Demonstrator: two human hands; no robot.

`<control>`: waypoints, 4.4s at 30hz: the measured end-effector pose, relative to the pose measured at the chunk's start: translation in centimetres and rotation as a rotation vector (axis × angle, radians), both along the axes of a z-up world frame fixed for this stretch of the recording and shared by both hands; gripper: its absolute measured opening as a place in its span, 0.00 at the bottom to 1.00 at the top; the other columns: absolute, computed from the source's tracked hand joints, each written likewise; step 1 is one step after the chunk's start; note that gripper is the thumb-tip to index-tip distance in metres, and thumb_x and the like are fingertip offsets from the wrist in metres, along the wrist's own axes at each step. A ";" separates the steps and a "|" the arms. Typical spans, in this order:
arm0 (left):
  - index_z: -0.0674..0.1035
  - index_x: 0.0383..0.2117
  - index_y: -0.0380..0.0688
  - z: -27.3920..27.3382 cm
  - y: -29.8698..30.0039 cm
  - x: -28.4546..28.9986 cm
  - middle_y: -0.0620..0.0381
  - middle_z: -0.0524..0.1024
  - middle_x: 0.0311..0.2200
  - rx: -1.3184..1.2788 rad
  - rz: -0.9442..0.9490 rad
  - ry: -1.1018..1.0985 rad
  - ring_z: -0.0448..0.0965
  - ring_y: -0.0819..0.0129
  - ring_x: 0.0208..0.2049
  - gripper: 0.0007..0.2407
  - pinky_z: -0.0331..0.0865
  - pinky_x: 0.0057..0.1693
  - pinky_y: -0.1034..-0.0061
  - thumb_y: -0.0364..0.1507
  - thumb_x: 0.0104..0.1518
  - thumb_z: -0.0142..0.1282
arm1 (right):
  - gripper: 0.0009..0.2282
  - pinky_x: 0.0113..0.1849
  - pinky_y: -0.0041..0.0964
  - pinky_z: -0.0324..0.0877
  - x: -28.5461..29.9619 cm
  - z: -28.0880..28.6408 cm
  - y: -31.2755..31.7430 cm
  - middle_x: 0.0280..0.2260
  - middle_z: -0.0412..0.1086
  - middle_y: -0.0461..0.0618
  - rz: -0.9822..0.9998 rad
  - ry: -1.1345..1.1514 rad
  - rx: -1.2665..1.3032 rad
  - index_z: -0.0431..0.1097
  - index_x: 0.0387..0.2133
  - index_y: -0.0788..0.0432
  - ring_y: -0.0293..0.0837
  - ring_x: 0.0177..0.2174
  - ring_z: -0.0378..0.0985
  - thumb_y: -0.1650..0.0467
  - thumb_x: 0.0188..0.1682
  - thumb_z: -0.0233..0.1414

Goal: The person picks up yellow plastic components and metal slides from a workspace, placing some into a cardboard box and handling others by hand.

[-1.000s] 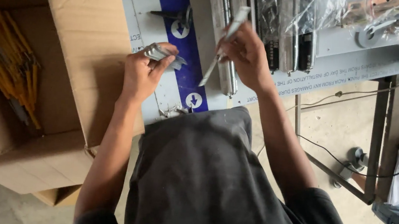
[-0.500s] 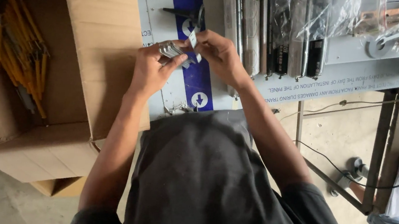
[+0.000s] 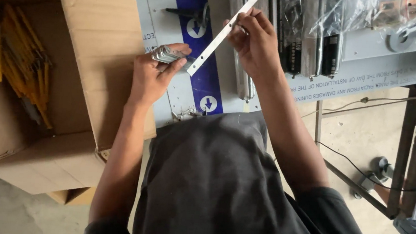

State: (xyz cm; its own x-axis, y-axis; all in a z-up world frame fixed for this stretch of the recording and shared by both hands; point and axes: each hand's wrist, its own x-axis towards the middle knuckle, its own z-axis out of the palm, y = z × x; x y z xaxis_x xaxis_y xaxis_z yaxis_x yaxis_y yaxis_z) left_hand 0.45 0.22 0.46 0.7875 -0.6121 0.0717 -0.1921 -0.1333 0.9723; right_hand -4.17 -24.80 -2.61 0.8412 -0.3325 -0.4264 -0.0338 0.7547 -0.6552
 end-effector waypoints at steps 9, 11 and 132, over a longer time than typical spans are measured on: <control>0.81 0.50 0.35 -1.0 0.3 0.1 0.53 0.84 0.43 0.072 -0.003 -0.143 0.84 0.73 0.35 0.11 0.76 0.40 0.82 0.27 0.66 0.59 | 0.02 0.36 0.37 0.81 -0.5 2.4 2.3 0.28 0.72 0.50 0.165 -0.030 0.037 0.68 0.35 0.58 0.43 0.31 0.81 0.75 0.54 0.53; 0.82 0.48 0.36 -0.7 0.1 0.2 0.52 0.84 0.44 0.066 0.001 -0.133 0.85 0.69 0.41 0.08 0.78 0.44 0.80 0.23 0.65 0.60 | 0.04 0.38 0.33 0.65 -0.6 3.0 2.0 0.35 0.71 0.43 0.295 -0.197 -0.152 0.68 0.42 0.48 0.39 0.36 0.74 0.72 0.59 0.50; 0.75 0.56 0.34 9.6 29.7 -3.0 0.48 0.77 0.56 -0.678 0.478 0.523 0.85 0.58 0.52 0.14 0.79 0.57 0.71 0.25 0.65 0.55 | 0.20 0.42 0.39 0.68 0.4 15.1 36.7 0.42 0.73 0.52 1.161 -0.013 -1.353 0.61 0.58 0.60 0.42 0.38 0.75 0.66 0.54 0.49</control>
